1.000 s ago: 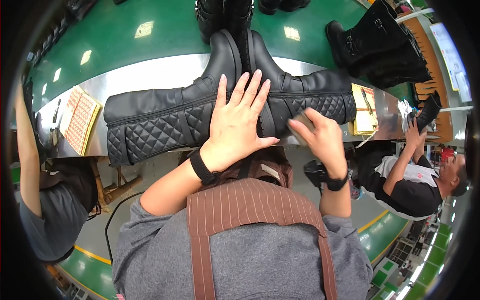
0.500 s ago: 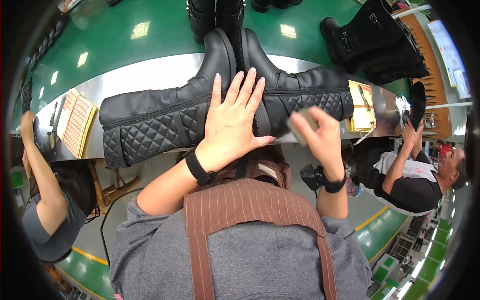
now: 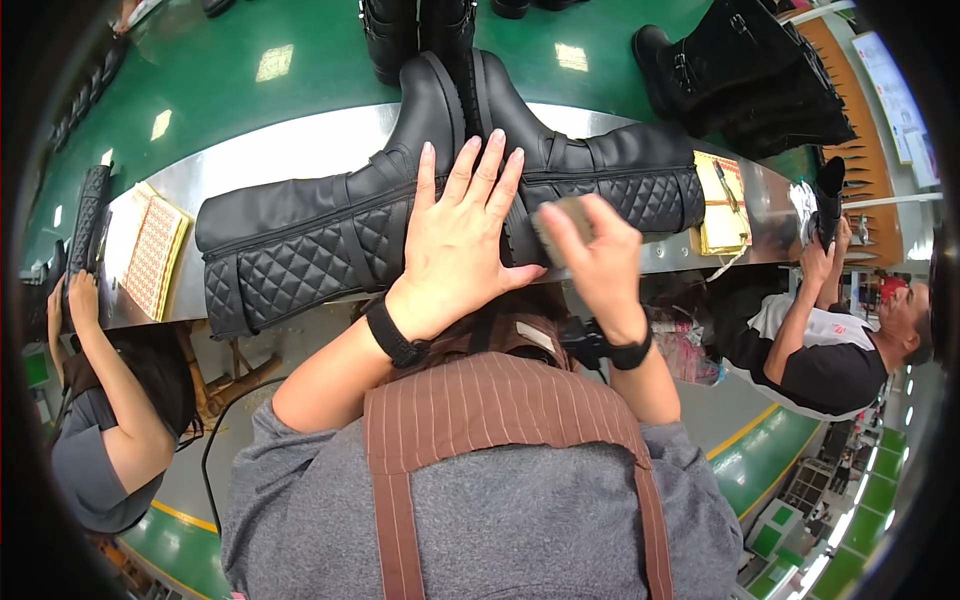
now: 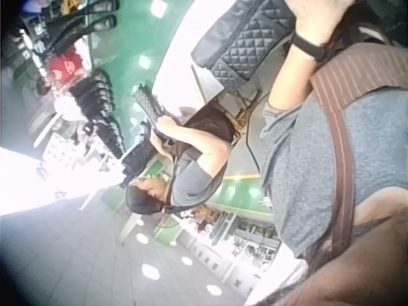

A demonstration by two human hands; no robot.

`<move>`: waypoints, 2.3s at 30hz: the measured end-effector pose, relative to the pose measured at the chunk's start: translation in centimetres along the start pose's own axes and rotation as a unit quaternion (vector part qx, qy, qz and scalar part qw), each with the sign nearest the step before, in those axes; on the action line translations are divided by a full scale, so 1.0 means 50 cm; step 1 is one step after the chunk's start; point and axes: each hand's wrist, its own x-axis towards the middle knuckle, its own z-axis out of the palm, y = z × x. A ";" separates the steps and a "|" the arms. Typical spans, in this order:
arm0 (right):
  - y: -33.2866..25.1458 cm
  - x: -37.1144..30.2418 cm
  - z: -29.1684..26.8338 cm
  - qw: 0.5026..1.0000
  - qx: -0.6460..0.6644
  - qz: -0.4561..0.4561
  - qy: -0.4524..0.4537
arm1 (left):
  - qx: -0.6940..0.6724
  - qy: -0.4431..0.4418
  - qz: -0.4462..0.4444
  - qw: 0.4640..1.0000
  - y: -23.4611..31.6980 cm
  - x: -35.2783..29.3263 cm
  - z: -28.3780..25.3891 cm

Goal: Inspecting and finishing black boots on a shoe manufacturing assembly line.

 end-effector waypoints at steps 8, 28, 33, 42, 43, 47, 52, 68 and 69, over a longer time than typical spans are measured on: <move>0.009 -0.020 -0.038 0.970 -0.219 0.003 0.102 | 0.022 -0.013 -0.002 1.000 0.001 0.002 -0.001; -0.016 0.004 -0.066 0.972 -0.207 -0.072 -0.082 | 0.014 -0.007 0.004 1.000 0.004 0.007 -0.007; -0.009 0.005 -0.085 0.979 -0.177 -0.096 0.043 | 0.018 -0.016 0.003 1.000 0.008 0.009 -0.003; -0.018 0.006 -0.116 0.921 -0.337 -0.040 -0.193 | 0.004 -0.008 0.006 1.000 0.006 0.009 -0.007; -0.015 0.007 -0.120 0.946 -0.293 -0.029 -0.134 | 0.002 -0.007 0.007 1.000 0.007 0.009 -0.005; 0.005 0.031 -0.053 0.987 -0.128 -0.085 0.039 | 0.007 -0.008 0.004 1.000 0.007 0.009 -0.004; 0.055 -0.013 -0.023 0.989 -0.130 -0.063 0.035 | 0.004 -0.008 0.008 1.000 0.003 0.008 -0.011; -0.006 -0.018 -0.093 0.964 -0.240 0.114 0.029 | 0.011 -0.011 0.004 1.000 0.007 0.008 -0.006; -0.011 -0.015 -0.089 0.980 -0.178 0.045 0.071 | 0.012 -0.011 0.005 1.000 0.007 0.008 -0.005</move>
